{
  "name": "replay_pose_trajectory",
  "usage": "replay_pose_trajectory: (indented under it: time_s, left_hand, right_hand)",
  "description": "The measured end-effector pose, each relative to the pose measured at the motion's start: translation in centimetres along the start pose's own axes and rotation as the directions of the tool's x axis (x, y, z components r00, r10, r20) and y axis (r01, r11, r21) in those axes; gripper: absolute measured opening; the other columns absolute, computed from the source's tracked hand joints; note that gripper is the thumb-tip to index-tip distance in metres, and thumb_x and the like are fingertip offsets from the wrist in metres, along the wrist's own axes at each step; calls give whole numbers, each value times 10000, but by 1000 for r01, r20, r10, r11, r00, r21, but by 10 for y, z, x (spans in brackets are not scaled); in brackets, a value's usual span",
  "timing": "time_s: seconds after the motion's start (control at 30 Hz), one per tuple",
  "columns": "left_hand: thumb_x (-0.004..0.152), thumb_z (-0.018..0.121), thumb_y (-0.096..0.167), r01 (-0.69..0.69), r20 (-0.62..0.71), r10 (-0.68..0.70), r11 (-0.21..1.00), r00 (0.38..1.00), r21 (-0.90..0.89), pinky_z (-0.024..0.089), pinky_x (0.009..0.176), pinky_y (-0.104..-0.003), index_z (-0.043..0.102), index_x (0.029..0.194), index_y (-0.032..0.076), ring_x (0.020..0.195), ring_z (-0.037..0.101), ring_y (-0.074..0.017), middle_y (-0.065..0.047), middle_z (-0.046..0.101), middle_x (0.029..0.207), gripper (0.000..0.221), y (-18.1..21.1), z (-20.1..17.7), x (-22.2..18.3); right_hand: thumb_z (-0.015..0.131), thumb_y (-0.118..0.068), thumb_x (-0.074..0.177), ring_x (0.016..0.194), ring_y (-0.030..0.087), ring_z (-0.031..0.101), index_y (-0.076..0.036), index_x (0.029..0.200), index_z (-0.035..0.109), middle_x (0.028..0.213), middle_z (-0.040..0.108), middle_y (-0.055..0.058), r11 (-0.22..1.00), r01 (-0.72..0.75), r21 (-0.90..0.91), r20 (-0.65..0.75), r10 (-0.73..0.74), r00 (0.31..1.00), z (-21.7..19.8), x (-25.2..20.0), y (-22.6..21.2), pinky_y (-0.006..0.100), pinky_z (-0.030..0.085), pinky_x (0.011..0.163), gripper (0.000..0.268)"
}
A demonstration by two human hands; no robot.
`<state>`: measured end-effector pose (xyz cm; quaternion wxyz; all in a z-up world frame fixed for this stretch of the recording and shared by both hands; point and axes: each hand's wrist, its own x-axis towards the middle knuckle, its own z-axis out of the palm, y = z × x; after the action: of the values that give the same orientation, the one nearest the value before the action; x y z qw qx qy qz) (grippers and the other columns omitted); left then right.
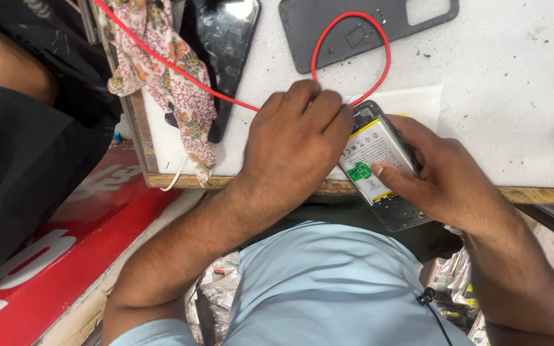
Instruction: The person reassembles a smartphone by placing a battery into the chassis, seating the camera module, and fitting the back cover. The person handles the battery, camera module, and back cover, then sets the assembled phone on the workbench.
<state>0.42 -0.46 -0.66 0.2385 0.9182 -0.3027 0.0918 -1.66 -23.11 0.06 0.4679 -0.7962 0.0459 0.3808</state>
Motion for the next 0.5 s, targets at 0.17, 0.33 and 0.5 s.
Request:
replay_pose_trajectory:
  time_s: [0.17,0.33,0.5]
  left_hand:
    - [861,735,144,23,-31,-24,999,999,-35,513,792,-387,676,1049,44,1007,606,-248,-68,592,1016,221,1,8,14]
    - [827,715,52,132,-173,-166,973,971,-192,521,777,-406,645,1051,12,949,607,-290,-114,588,1030,239,-5,-2,5]
    - [873,707,29,235,-148,-265,952,953,-195,511,719,-397,621,976,21,889,619,-302,-121,563,969,135,-14,-17,-20]
  right_hand:
    - [707,-157,868,724,126,710,-57,1419,538,838,781,113,1000,17,-13,-41,-17,999,3,-1,-6,292,580,618,585]
    - [708,-165,868,710,116,717,-65,1404,542,830,786,102,1000,5,-13,-31,-6,1000,1,-1,-2,288,578,611,570]
    - [707,-166,873,749,118,712,-53,1395,546,870,783,106,999,38,-5,-11,-38,999,1,0,1,289,580,639,557]
